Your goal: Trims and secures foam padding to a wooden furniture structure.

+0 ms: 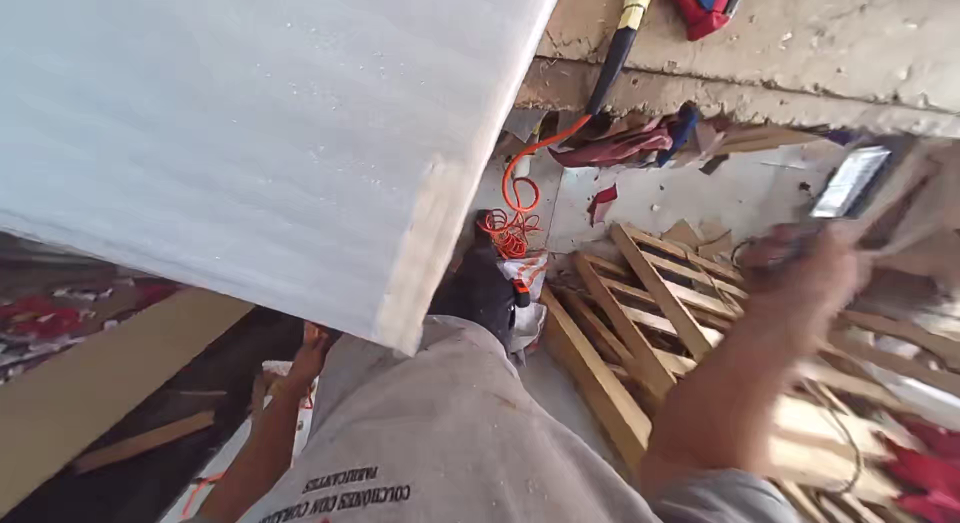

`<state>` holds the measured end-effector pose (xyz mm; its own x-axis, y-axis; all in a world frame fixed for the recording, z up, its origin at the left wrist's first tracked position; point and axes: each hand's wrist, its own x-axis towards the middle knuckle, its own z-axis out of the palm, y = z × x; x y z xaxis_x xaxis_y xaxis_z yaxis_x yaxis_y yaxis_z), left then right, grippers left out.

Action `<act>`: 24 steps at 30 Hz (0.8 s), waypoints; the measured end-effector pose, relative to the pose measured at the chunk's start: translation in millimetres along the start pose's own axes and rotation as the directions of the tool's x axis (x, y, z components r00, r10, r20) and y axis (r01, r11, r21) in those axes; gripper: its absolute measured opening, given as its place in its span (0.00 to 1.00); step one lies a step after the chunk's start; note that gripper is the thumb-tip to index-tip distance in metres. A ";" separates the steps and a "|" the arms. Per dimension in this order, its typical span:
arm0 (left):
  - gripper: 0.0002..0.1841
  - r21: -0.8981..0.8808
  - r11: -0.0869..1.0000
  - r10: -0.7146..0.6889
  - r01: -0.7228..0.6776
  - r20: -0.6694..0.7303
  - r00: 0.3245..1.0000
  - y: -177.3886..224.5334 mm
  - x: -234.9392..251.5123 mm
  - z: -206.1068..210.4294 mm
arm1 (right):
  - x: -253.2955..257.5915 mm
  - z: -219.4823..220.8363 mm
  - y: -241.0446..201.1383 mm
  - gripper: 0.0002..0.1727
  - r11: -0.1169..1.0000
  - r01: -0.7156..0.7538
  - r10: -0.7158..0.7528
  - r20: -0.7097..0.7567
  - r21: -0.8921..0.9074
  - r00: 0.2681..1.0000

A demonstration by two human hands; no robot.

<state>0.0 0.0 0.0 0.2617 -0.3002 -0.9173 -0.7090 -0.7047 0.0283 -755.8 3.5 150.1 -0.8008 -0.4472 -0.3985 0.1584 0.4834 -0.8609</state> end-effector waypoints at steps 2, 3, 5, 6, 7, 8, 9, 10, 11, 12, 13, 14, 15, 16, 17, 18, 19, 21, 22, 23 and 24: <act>0.28 0.103 0.991 0.089 -0.090 0.013 0.996 -2.6 43.2 -42.4 | -93.7 63.4 38.5 0.20 0.993 -0.107 0.103 -0.089 -0.050 0.991; 0.28 0.111 0.985 0.132 -0.135 0.032 0.991 1.7 64.1 -62.8 | -139.1 90.9 49.9 0.21 0.984 -0.176 0.171 -0.094 -0.041 0.981; 0.29 0.014 0.981 0.191 -0.193 0.064 0.979 1.9 93.8 -98.2 | -217.7 129.5 72.4 0.24 0.969 -0.240 0.240 0.015 0.063 0.971; 0.28 -0.030 0.978 0.206 -0.204 0.083 0.975 8.7 104.9 -118.1 | -249.4 145.3 80.7 0.24 0.959 -0.245 0.234 0.091 0.143 0.968; 0.28 -0.048 0.973 0.230 -0.226 0.099 0.968 19.1 114.8 -137.6 | -276.2 160.0 85.5 0.24 0.945 -0.233 0.206 0.135 0.228 0.969; 0.27 -0.025 0.963 0.268 -0.267 0.116 0.956 30.9 121.6 -152.2 | -299.0 171.9 85.6 0.22 0.936 -0.206 0.167 0.156 0.284 0.974; 0.27 0.032 0.949 0.305 -0.313 0.146 0.941 41.4 124.6 -162.4 | -318.8 180.7 83.6 0.20 0.936 -0.177 0.130 0.167 0.305 0.977; 0.27 0.113 0.926 0.336 -0.361 0.194 0.922 50.5 123.1 -168.9 | -336.6 186.2 81.3 0.19 0.939 -0.147 0.094 0.180 0.309 0.979; 0.27 0.203 0.886 0.364 -0.418 0.257 0.895 59.8 119.1 -171.4 | -351.0 189.2 78.2 0.18 0.948 -0.111 0.054 0.193 0.299 0.980; 0.28 0.288 0.828 0.385 -0.482 0.333 0.861 70.9 113.2 -171.4 | -362.0 191.1 74.7 0.18 0.960 -0.065 0.010 0.198 0.272 0.980; 0.28 0.359 0.754 0.402 -0.550 0.410 0.819 82.8 105.1 -169.5 | -370.8 193.4 70.1 0.19 0.974 -0.011 -0.033 0.188 0.228 0.982; 0.28 0.408 0.679 0.406 -0.611 0.485 0.775 95.3 93.1 -165.7 | -377.6 197.3 64.0 0.20 0.986 0.042 -0.068 0.156 0.162 0.985; 0.29 0.438 0.601 0.411 -0.669 0.549 0.728 107.6 77.9 -160.5 | -381.5 203.1 56.6 0.20 0.993 0.083 -0.092 0.109 0.083 0.990; 0.29 0.444 0.524 0.421 -0.727 0.606 0.674 116.8 58.2 -155.7 | -384.8 209.8 49.4 0.18 0.994 0.111 -0.111 0.064 0.004 0.992; 0.28 0.433 0.441 0.437 -0.786 0.662 0.609 124.7 35.1 -152.3 | -386.9 217.4 42.2 0.17 0.990 0.127 -0.126 0.030 -0.057 0.992; 0.28 0.398 0.359 0.462 -0.844 0.710 0.531 133.6 10.0 -149.6 | -385.9 225.5 34.9 0.18 0.986 0.141 -0.140 0.017 -0.093 0.990; 0.28 0.352 0.286 0.481 -0.891 0.752 0.451 142.2 -15.9 -148.8 | -383.8 234.3 28.5 0.19 0.983 0.154 -0.153 0.015 -0.100 0.988; 0.27 0.226 0.194 0.526 -0.955 0.798 0.295 159.0 -68.1 -152.0 | -377.9 252.8 17.0 0.19 0.980 0.192 -0.190 0.041 -0.055 0.981; 0.26 0.158 0.163 0.569 -0.974 0.792 0.223 169.2 -92.4 -154.2 | -372.1 261.0 10.5 0.18 0.975 0.220 -0.219 0.062 -0.012 0.974; 0.25 0.095 0.129 0.633 -0.987 0.758 0.155 179.0 -113.7 -156.8 | -366.0 268.0 4.6 0.17 0.970 0.243 -0.244 0.090 0.030 0.966; 0.23 0.034 0.085 0.709 -0.996 0.700 0.084 189.8 -130.9 -159.9 | -359.7 273.9 -1.2 0.16 0.968 0.244 -0.248 0.118 0.053 0.961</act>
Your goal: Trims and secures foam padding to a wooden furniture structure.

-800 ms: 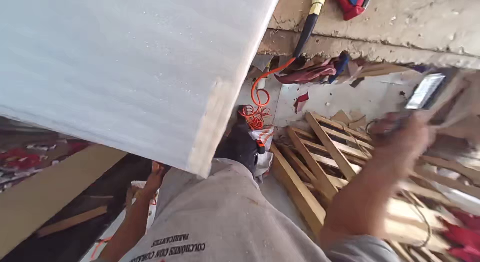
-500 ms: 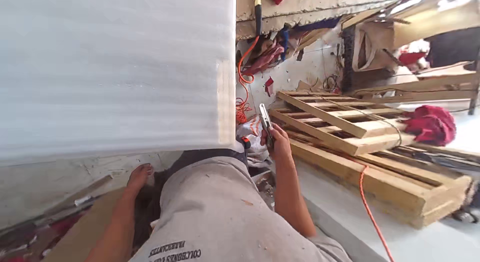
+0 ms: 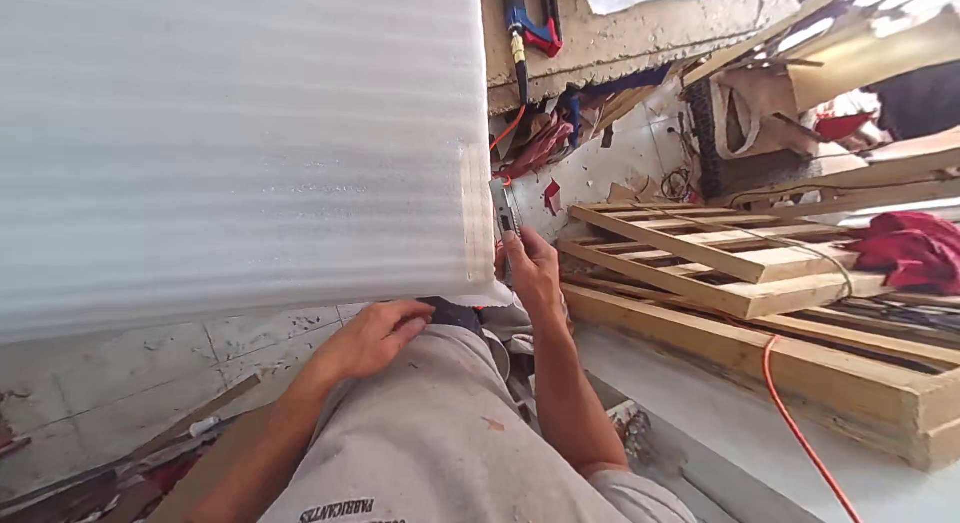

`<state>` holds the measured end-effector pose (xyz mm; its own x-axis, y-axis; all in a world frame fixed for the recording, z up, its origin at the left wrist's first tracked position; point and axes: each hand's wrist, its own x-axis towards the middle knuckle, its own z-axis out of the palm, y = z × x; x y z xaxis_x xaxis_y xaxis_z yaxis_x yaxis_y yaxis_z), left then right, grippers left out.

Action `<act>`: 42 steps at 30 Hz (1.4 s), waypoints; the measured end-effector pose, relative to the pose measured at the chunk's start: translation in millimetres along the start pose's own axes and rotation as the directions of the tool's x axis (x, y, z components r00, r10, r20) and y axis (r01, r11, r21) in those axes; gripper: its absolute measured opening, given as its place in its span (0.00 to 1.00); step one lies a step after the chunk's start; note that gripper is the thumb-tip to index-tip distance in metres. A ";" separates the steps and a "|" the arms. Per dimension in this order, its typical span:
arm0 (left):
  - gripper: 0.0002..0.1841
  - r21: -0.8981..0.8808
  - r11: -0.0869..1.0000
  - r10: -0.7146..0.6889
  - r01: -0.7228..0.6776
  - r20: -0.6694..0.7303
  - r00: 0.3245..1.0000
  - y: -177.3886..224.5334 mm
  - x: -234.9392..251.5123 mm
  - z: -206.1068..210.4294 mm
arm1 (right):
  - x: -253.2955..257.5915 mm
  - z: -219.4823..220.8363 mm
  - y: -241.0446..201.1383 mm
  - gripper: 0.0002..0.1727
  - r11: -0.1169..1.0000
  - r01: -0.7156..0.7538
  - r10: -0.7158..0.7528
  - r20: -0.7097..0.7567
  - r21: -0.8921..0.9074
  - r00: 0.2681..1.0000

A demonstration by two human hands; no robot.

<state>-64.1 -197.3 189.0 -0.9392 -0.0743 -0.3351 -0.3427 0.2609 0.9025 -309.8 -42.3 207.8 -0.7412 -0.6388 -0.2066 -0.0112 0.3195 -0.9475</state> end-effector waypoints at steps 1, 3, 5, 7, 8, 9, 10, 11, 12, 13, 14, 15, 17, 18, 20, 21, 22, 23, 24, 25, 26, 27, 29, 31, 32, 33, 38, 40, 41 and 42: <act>0.22 0.004 0.997 0.074 -0.074 -0.106 0.992 14.0 6.0 -11.7 | 8.9 4.7 -4.5 0.15 1.000 -0.019 0.020 0.026 -0.016 0.999; 0.20 0.109 0.981 0.186 -0.161 -0.299 0.936 31.6 24.8 -41.2 | 25.5 14.2 -14.9 0.15 0.985 -0.089 0.097 0.049 -0.149 0.994; 0.20 0.344 0.931 0.271 -0.120 -0.432 0.860 39.4 54.1 -74.8 | 40.6 25.5 -26.5 0.17 0.930 -0.131 0.143 0.009 -0.344 0.990; 0.20 0.541 0.839 0.336 -0.061 -0.427 0.840 39.1 90.6 -106.9 | 55.3 39.1 -38.0 0.23 0.809 -0.144 0.120 -0.079 -0.570 0.990; 0.20 0.600 0.799 0.345 -0.044 -0.397 0.851 35.3 109.1 -119.0 | 60.5 46.2 -43.4 0.25 0.741 -0.146 0.096 -0.111 -0.656 0.989; 0.20 0.643 0.765 0.335 -0.027 -0.361 0.870 30.5 126.5 -129.1 | 65.2 53.2 -47.6 0.26 0.672 -0.154 0.081 -0.135 -0.724 0.988; 0.22 0.679 0.734 0.313 -0.016 -0.317 0.895 24.1 142.1 -137.6 | 69.4 59.9 -50.5 0.27 0.606 -0.177 0.084 -0.159 -0.776 0.984; 0.24 0.706 0.708 0.288 -0.013 -0.273 0.918 16.1 154.5 -142.9 | 72.1 66.0 -51.8 0.27 0.554 -0.203 0.091 -0.184 -0.807 0.979; 0.26 0.724 0.690 0.260 -0.014 -0.230 0.938 7.2 163.0 -145.6 | 72.8 71.5 -51.5 0.27 0.512 -0.227 0.098 -0.207 -0.828 0.974; 0.28 0.738 0.674 0.245 -0.021 -0.197 0.949 -1.9 168.1 -146.8 | 73.1 76.4 -50.6 0.27 0.475 -0.248 0.107 -0.225 -0.844 0.969; 0.29 0.747 0.664 0.247 -0.029 -0.181 0.952 -9.9 170.7 -147.2 | 73.5 80.6 -50.1 0.26 0.444 -0.265 0.120 -0.237 -0.856 0.964; 0.29 0.747 0.664 0.252 -0.039 -0.174 0.952 -15.6 171.5 -147.2 | 73.5 84.6 -49.7 0.27 0.421 -0.277 0.129 -0.246 -0.864 0.961; 0.29 0.742 0.668 0.264 -0.056 -0.166 0.950 -22.2 171.6 -147.3 | 72.4 92.7 -46.9 0.27 0.387 -0.302 0.127 -0.274 -0.871 0.953; 0.29 0.739 0.671 0.268 -0.063 -0.162 0.950 -23.5 171.3 -147.1 | 71.6 95.8 -45.6 0.27 0.375 -0.315 0.119 -0.292 -0.872 0.949; 0.29 0.725 0.683 0.294 -0.090 -0.160 0.942 -24.9 171.5 -148.3 | 72.2 101.0 -45.3 0.27 0.363 -0.337 0.097 -0.324 -0.869 0.941; 0.29 0.723 0.684 0.303 -0.100 -0.157 0.940 -25.5 171.5 -149.0 | 72.5 103.3 -45.4 0.27 0.355 -0.348 0.097 -0.336 -0.868 0.937; 0.29 0.722 0.684 0.305 -0.104 -0.153 0.940 -25.9 171.1 -149.4 | 72.4 105.2 -45.0 0.27 0.342 -0.358 0.099 -0.345 -0.869 0.933; 0.28 0.719 0.686 0.303 -0.107 -0.149 0.941 -25.7 170.7 -150.1 | 72.8 106.6 -44.9 0.27 0.330 -0.367 0.105 -0.352 -0.870 0.930; 0.28 0.715 0.690 0.298 -0.108 -0.145 0.944 -25.6 170.6 -150.3 | 73.1 107.8 -45.2 0.26 0.316 -0.376 0.110 -0.360 -0.871 0.926; 0.29 0.714 0.692 0.294 -0.109 -0.141 0.945 -25.7 170.6 -150.4 | 73.5 108.9 -45.3 0.26 0.300 -0.385 0.114 -0.368 -0.873 0.923; 0.29 0.714 0.692 0.295 -0.110 -0.140 0.945 -25.9 170.8 -150.7 | 74.1 110.3 -45.6 0.26 0.285 -0.392 0.115 -0.375 -0.875 0.920; 0.29 0.716 0.690 0.291 -0.108 -0.138 0.947 -25.7 171.0 -151.6 | 74.8 112.1 -46.3 0.26 0.267 -0.397 0.112 -0.381 -0.878 0.918; 0.29 0.713 0.693 0.278 -0.111 -0.122 0.953 -25.2 170.4 -152.4 | 74.3 114.8 -48.2 0.26 0.244 -0.396 0.102 -0.383 -0.885 0.918; 0.29 0.709 0.696 0.265 -0.114 -0.106 0.958 -24.7 170.1 -153.1 | 73.3 115.4 -50.5 0.25 0.210 -0.383 0.094 -0.372 -0.899 0.924; 0.29 0.709 0.696 0.267 -0.116 -0.105 0.958 -25.0 170.2 -153.1 | 72.9 115.7 -52.0 0.25 0.190 -0.371 0.087 -0.361 -0.909 0.929; 0.29 0.708 0.696 0.269 -0.119 -0.104 0.958 -25.3 170.0 -153.2 | 72.4 116.3 -53.6 0.25 0.176 -0.356 0.078 -0.348 -0.918 0.934; 0.29 0.696 0.707 0.266 -0.126 -0.096 0.959 -25.1 170.2 -155.2 | 63.0 116.1 -70.2 0.23 0.182 -0.258 0.051 -0.253 -0.949 0.966; 0.29 0.690 0.712 0.267 -0.130 -0.094 0.959 -25.6 169.1 -153.4 | 58.2 112.2 -79.0 0.24 0.159 -0.249 0.100 -0.235 -0.955 0.967; 0.29 0.689 0.713 0.269 -0.134 -0.093 0.959 -24.8 169.5 -154.7 | 61.2 111.8 -87.0 0.24 0.142 -0.256 0.142 -0.236 -0.956 0.961; 0.29 0.689 0.713 0.273 -0.133 -0.097 0.957 -24.8 170.2 -155.9 | 65.1 111.6 -92.9 0.23 0.124 -0.256 0.172 -0.233 -0.959 0.957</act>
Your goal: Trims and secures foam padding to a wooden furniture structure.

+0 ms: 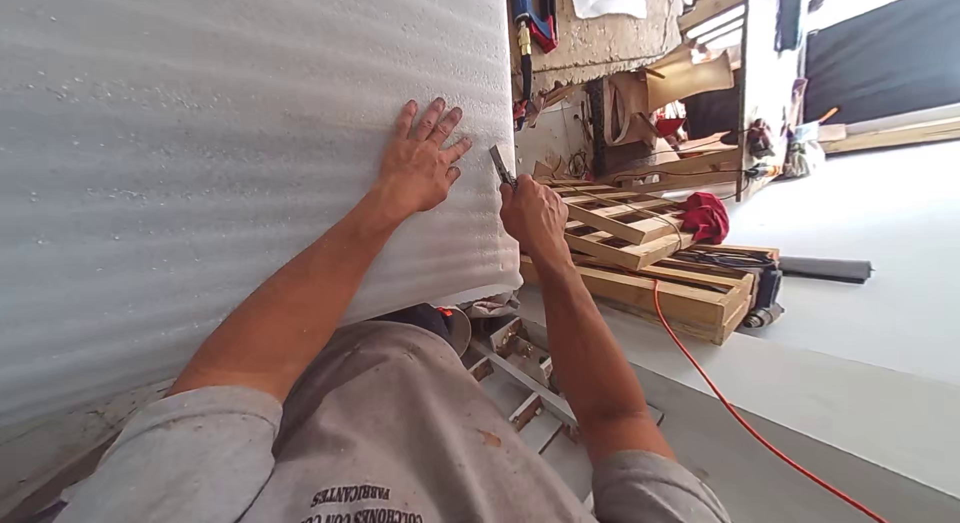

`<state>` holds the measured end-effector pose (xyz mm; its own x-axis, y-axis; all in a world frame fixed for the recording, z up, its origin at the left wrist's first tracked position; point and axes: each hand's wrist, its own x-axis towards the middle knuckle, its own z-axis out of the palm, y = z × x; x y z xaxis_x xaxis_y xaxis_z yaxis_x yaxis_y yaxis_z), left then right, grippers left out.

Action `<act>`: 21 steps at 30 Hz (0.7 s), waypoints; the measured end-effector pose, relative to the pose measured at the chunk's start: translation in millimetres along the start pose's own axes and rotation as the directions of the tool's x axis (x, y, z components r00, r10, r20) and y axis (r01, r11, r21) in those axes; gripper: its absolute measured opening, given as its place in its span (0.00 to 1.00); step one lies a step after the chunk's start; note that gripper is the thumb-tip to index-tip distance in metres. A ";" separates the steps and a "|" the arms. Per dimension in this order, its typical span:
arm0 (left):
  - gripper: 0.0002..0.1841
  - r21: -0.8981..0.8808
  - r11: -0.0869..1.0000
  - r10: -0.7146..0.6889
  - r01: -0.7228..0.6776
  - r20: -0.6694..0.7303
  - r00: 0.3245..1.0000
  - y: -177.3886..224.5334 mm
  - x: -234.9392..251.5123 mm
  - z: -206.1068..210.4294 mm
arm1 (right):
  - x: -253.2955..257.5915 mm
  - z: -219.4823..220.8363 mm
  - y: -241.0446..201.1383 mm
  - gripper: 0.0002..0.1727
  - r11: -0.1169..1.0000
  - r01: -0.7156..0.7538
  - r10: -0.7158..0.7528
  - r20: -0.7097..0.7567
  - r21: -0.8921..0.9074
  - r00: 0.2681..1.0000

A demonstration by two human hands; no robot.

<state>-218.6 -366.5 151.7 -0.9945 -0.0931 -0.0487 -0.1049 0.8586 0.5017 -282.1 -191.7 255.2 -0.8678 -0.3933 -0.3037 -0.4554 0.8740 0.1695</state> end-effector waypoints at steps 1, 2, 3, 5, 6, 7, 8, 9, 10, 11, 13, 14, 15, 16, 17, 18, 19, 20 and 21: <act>0.29 0.000 1.000 -0.003 0.003 -0.003 1.000 -0.2 0.1 0.4 | 3.3 -3.0 -1.2 0.23 1.000 0.005 -0.004 0.013 -0.018 1.000; 0.29 0.002 1.000 -0.005 0.005 -0.001 1.000 -0.1 0.5 0.8 | 8.4 -4.3 -3.9 0.24 0.999 0.000 0.000 0.021 -0.037 1.000; 0.29 0.004 1.000 -0.006 0.006 0.004 1.000 0.0 0.9 0.3 | 16.1 -5.3 -9.6 0.24 0.998 -0.029 0.031 0.042 -0.060 0.999; 0.29 0.005 1.000 -0.005 0.005 0.004 1.000 0.0 0.3 -0.2 | 24.4 -4.9 -18.1 0.24 0.994 -0.058 0.064 0.071 -0.088 0.995; 0.29 0.000 1.000 -0.004 0.004 0.003 1.000 -0.5 0.2 -0.6 | 24.8 -5.3 -19.2 0.24 0.993 -0.059 0.067 0.081 -0.098 0.994; 0.28 -0.016 1.000 0.001 -0.001 -0.001 1.000 -0.2 -0.9 0.0 | 21.3 -5.9 -17.5 0.24 0.993 -0.057 0.068 0.100 -0.104 0.993; 0.28 -0.042 0.999 0.011 -0.012 -0.011 1.000 -0.3 -1.2 -0.9 | 16.0 -8.3 -15.1 0.24 0.993 -0.050 0.062 0.117 -0.104 0.991; 0.28 -0.055 0.998 0.012 -0.012 -0.013 1.000 -0.7 -0.8 -2.9 | 9.6 -10.8 -12.4 0.23 0.993 -0.037 0.051 0.131 -0.110 0.990; 0.28 -0.057 0.998 0.009 -0.009 -0.008 1.000 -0.7 -0.9 -4.1 | 0.7 -11.1 -8.6 0.23 0.993 -0.023 0.040 0.145 -0.115 0.989; 0.28 -0.055 0.998 0.006 -0.007 -0.002 1.000 -0.5 -0.8 -4.8 | -10.4 -9.5 -3.5 0.22 0.994 -0.007 0.023 0.150 -0.109 0.988; 0.28 -0.052 0.999 0.006 -0.006 -0.004 1.000 -1.1 -0.8 -5.5 | -34.7 -3.1 7.3 0.20 0.996 0.030 -0.020 0.125 -0.080 0.992; 0.28 -0.052 0.999 0.006 -0.006 -0.001 1.000 -0.9 -1.1 -5.6 | -46.1 1.6 12.7 0.19 0.997 0.038 -0.030 0.115 -0.074 0.993; 0.28 -0.049 0.999 0.005 -0.005 0.000 1.000 -0.9 -1.2 -5.6 | -53.9 6.1 17.0 0.19 0.996 0.029 -0.018 0.124 -0.087 0.992; 0.28 -0.043 0.999 0.002 -0.002 0.005 1.000 -1.0 -1.1 -5.7 | -60.0 10.5 21.5 0.20 0.994 0.011 0.005 0.149 -0.107 0.989; 0.28 -0.037 0.999 -0.001 0.002 0.008 1.000 -0.9 -0.7 -5.6 | -66.3 14.4 26.6 0.20 0.992 -0.004 0.026 0.177 -0.123 0.984; 0.28 -0.035 0.999 -0.003 0.004 0.007 1.000 -1.2 -0.3 -5.2 | -74.1 18.0 31.9 0.20 0.991 -0.009 0.037 0.204 -0.133 0.978; 0.28 -0.031 1.000 -0.003 0.003 0.005 1.000 -1.3 0.2 -5.0 | -83.9 21.5 37.5 0.21 0.991 -0.010 0.040 0.229 -0.132 0.973; 0.28 -0.029 1.000 -0.001 0.001 0.004 1.000 -1.2 0.5 -5.3 | -95.1 24.8 43.7 0.22 0.992 -0.012 0.045 0.256 -0.130 0.966; 0.28 -0.027 1.000 0.001 -0.001 0.003 1.000 -1.1 0.3 -5.4 | -108.1 28.2 50.9 0.23 0.992 -0.015 0.050 0.284 -0.126 0.957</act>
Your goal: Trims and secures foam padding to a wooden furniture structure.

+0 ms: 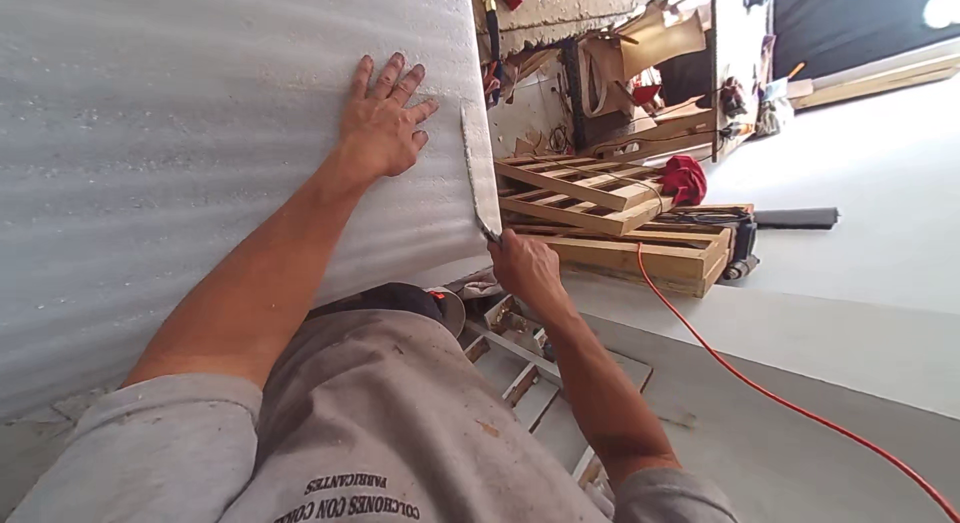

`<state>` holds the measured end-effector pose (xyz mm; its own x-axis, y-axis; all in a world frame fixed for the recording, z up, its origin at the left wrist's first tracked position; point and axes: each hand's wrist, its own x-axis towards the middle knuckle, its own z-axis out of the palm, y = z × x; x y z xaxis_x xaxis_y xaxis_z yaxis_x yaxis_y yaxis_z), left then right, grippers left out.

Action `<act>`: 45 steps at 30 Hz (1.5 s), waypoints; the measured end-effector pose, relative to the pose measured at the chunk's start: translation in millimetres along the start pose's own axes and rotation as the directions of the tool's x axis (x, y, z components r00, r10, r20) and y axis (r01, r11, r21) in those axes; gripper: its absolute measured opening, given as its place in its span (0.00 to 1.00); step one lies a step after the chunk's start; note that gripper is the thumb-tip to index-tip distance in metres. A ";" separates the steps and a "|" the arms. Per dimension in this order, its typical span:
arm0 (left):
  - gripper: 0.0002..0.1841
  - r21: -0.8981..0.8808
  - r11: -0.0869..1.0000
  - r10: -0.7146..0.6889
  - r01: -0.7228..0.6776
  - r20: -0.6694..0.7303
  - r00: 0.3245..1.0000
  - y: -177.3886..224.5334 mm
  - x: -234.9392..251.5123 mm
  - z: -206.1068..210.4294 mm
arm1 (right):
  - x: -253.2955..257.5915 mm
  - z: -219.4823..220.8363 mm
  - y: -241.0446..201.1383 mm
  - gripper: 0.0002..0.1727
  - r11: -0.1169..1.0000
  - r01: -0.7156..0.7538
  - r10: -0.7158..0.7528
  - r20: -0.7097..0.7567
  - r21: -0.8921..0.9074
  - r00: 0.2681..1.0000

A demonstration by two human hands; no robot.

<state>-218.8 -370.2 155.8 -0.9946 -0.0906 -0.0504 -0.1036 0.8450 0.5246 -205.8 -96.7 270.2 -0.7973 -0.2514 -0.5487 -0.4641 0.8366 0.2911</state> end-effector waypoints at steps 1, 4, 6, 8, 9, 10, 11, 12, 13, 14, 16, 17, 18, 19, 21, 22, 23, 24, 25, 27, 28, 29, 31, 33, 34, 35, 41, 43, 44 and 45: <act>0.28 0.001 1.000 0.001 -0.001 -0.004 1.000 0.0 -0.2 -0.3 | -12.9 9.5 8.8 0.24 1.000 0.000 -0.001 0.031 0.003 1.000; 0.30 -0.003 1.000 -0.018 0.018 0.011 1.000 4.2 -1.9 -3.7 | -57.6 43.5 46.5 0.26 0.995 -0.039 0.031 0.089 0.087 0.996; 0.28 -0.057 0.997 -0.047 0.047 0.003 0.999 18.7 -10.5 -6.5 | -76.3 57.6 79.0 0.26 0.960 -0.046 0.053 -0.020 0.276 0.998; 0.25 -0.111 0.994 -0.021 0.018 -0.029 0.999 49.3 -31.2 7.3 | -85.4 66.4 103.5 0.23 0.839 0.005 0.058 -0.099 0.545 0.993; 0.24 -0.125 0.992 0.009 -0.015 -0.042 0.999 67.4 -44.2 18.8 | -83.1 67.2 109.8 0.21 0.727 0.061 0.034 -0.125 0.684 0.992; 0.23 -0.147 0.988 0.037 -0.043 -0.040 0.999 84.9 -57.2 32.3 | -76.1 65.8 112.5 0.20 0.615 0.127 -0.010 -0.154 0.778 0.988; 0.22 -0.174 0.983 0.051 -0.051 -0.008 0.999 100.9 -69.6 46.5 | -65.7 63.7 114.0 0.18 0.528 0.186 -0.067 -0.178 0.829 0.982; 0.23 -0.204 0.978 0.047 -0.038 0.038 0.998 115.4 -80.6 59.9 | -52.5 61.4 115.7 0.17 0.480 0.236 -0.133 -0.195 0.845 0.972; 0.24 -0.225 0.974 0.026 -0.007 0.084 0.996 127.9 -89.2 71.9 | -36.3 59.6 118.3 0.16 0.464 0.286 -0.203 -0.214 0.839 0.956; 0.25 -0.229 0.973 -0.002 0.027 0.109 0.994 138.9 -95.5 83.1 | -19.0 58.4 121.5 0.16 0.483 0.330 -0.262 -0.225 0.811 0.938; 0.27 -0.208 0.973 -0.079 0.097 0.095 0.992 159.2 -103.3 104.1 | 13.1 56.9 129.5 0.19 0.588 0.425 -0.348 -0.259 0.688 0.901; 0.27 -0.195 0.971 -0.128 0.138 0.063 0.990 169.2 -104.2 113.7 | 27.9 54.0 133.7 0.20 0.641 0.483 -0.386 -0.293 0.597 0.875; 0.27 -0.190 0.963 -0.190 0.191 0.024 0.982 178.3 -102.6 121.5 | 43.1 49.5 137.4 0.22 0.678 0.539 -0.428 -0.328 0.500 0.842; 0.27 -0.198 0.947 -0.261 0.254 -0.008 0.965 187.0 -101.3 127.4 | 55.9 46.5 140.6 0.23 0.696 0.588 -0.471 -0.357 0.411 0.807; 0.27 -0.249 0.889 -0.413 0.384 -0.076 0.907 204.3 -99.5 138.0 | 77.3 44.2 149.1 0.23 0.678 0.684 -0.576 -0.383 0.269 0.722; 0.26 -0.287 0.853 -0.486 0.437 -0.128 0.865 211.8 -98.2 143.0 | 86.5 42.6 152.4 0.23 0.650 0.730 -0.632 -0.382 0.213 0.674; 0.25 -0.326 0.820 -0.543 0.470 -0.185 0.819 218.6 -96.9 147.1 | 93.8 40.9 154.1 0.22 0.620 0.769 -0.683 -0.373 0.157 0.628; 0.25 -0.355 0.796 -0.582 0.490 -0.227 0.781 225.8 -96.5 149.7 | 97.8 39.6 154.6 0.21 0.593 0.798 -0.726 -0.361 0.104 0.586; 0.24 -0.377 0.778 -0.610 0.503 -0.258 0.750 232.2 -96.4 151.3 | 99.6 38.8 154.2 0.21 0.566 0.823 -0.760 -0.355 0.051 0.545; 0.22 -0.386 0.764 -0.636 0.518 -0.316 0.704 238.0 -95.6 156.3 | 100.6 35.8 149.8 0.20 0.510 0.858 -0.816 -0.346 -0.054 0.463; 0.22 -0.379 0.764 -0.640 0.522 -0.344 0.687 238.7 -95.2 160.7 | 100.7 34.0 146.7 0.20 0.488 0.867 -0.839 -0.330 -0.101 0.433; 0.21 -0.366 0.769 -0.637 0.524 -0.374 0.674 238.9 -94.4 165.3 | 101.1 32.2 143.3 0.20 0.469 0.872 -0.857 -0.310 -0.139 0.412; 0.20 -0.345 0.781 -0.625 0.521 -0.422 0.657 239.9 -93.8 171.8 | 102.0 29.9 136.6 0.19 0.447 0.872 -0.879 -0.280 -0.198 0.387; 0.20 -0.348 0.783 -0.622 0.515 -0.451 0.640 242.3 -94.7 175.1 | 101.9 27.4 132.0 0.19 0.431 0.868 -0.895 -0.236 -0.246 0.378; 0.20 -0.356 0.782 -0.623 0.511 -0.463 0.631 242.4 -94.6 175.8 | 102.1 25.9 129.9 0.20 0.426 0.863 -0.901 -0.218 -0.271 0.376; 0.20 -0.367 0.780 -0.625 0.506 -0.474 0.620 242.9 -94.4 176.7 | 102.4 25.1 128.1 0.20 0.421 0.857 -0.904 -0.208 -0.296 0.372; 0.19 -0.411 0.786 -0.618 0.462 -0.500 0.607 242.7 -96.0 180.9 | 103.1 23.5 124.7 0.17 0.409 0.819 -0.911 -0.121 -0.403 0.395; 0.19 -0.406 0.789 -0.613 0.461 -0.469 0.635 241.3 -100.0 176.7 | 113.8 18.4 160.3 0.17 0.494 0.776 -0.855 -0.059 -0.392 0.515; 0.19 -0.401 0.794 -0.606 0.457 -0.457 0.651 239.4 -103.3 175.6 | 122.4 16.1 186.2 0.18 0.551 0.739 -0.810 -0.037 -0.387 0.585; 0.20 -0.399 0.802 -0.593 0.444 -0.448 0.669 237.0 -106.4 175.7 | 130.7 14.5 214.0 0.18 0.591 0.709 -0.779 -0.043 -0.384 0.626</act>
<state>-138.4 -67.6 136.2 -0.6020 -0.7977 0.0355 -0.5228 0.4274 0.7376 -403.7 56.5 249.4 -0.1544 -0.8299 -0.5362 -0.9880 0.1294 0.0843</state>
